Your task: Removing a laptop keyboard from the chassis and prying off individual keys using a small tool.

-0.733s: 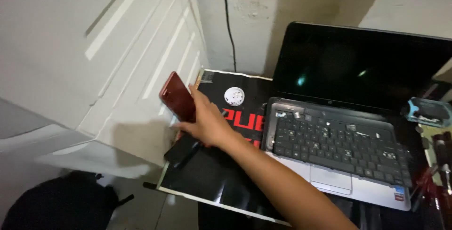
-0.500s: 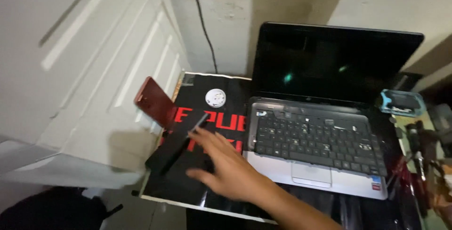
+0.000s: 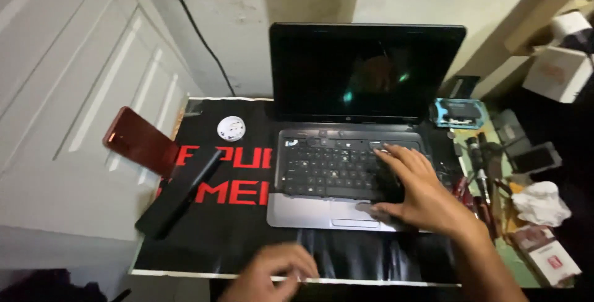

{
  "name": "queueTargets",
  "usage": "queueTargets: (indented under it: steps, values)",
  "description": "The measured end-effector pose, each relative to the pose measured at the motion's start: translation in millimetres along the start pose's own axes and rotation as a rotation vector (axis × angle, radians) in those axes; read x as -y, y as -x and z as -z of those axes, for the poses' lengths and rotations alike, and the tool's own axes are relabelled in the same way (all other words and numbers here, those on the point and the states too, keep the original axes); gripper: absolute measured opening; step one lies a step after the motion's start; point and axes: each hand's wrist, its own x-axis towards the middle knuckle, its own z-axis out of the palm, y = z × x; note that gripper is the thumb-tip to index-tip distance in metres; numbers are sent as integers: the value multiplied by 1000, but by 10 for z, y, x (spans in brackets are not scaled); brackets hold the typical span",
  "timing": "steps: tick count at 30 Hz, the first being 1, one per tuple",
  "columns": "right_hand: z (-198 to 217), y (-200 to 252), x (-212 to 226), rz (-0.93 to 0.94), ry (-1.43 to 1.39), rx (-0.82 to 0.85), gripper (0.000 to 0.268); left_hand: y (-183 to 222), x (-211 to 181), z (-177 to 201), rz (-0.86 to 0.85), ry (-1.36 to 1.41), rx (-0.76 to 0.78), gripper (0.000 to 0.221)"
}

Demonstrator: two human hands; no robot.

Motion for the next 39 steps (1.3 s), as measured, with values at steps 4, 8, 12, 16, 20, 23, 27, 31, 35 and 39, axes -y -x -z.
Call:
queueTargets:
  steps: [4,8,12,16,20,23,27,31,35,39]
  values:
    - [74,-90,-324,-133,40,233,126,-412,32,377,107,-271,-274,22]
    - [218,-164,-227,-226,21,343,129,-705,214,561,36,-231,-367,20]
    - [265,-167,-202,-272,80,354,125,-823,508,707,21,-224,-408,24]
    - [224,-189,-233,-285,75,388,131,-908,717,861,35,-223,-478,25]
    - [214,-197,-305,-291,105,380,137,-991,646,930,57,-218,-524,27]
    - [221,-213,-296,-295,92,391,138,-1077,557,961,82,-207,-563,28]
    - [268,-224,-239,-271,19,335,136,-1176,522,1038,70,-242,-608,27]
    - [263,-202,-263,-262,-6,280,136,-1242,581,1124,49,-251,-679,26]
    - [381,-184,-112,-313,-86,250,135,-1183,691,1128,30,-178,-729,26]
    - [309,-103,-108,-212,-122,148,136,-1102,780,1086,28,-34,-711,31]
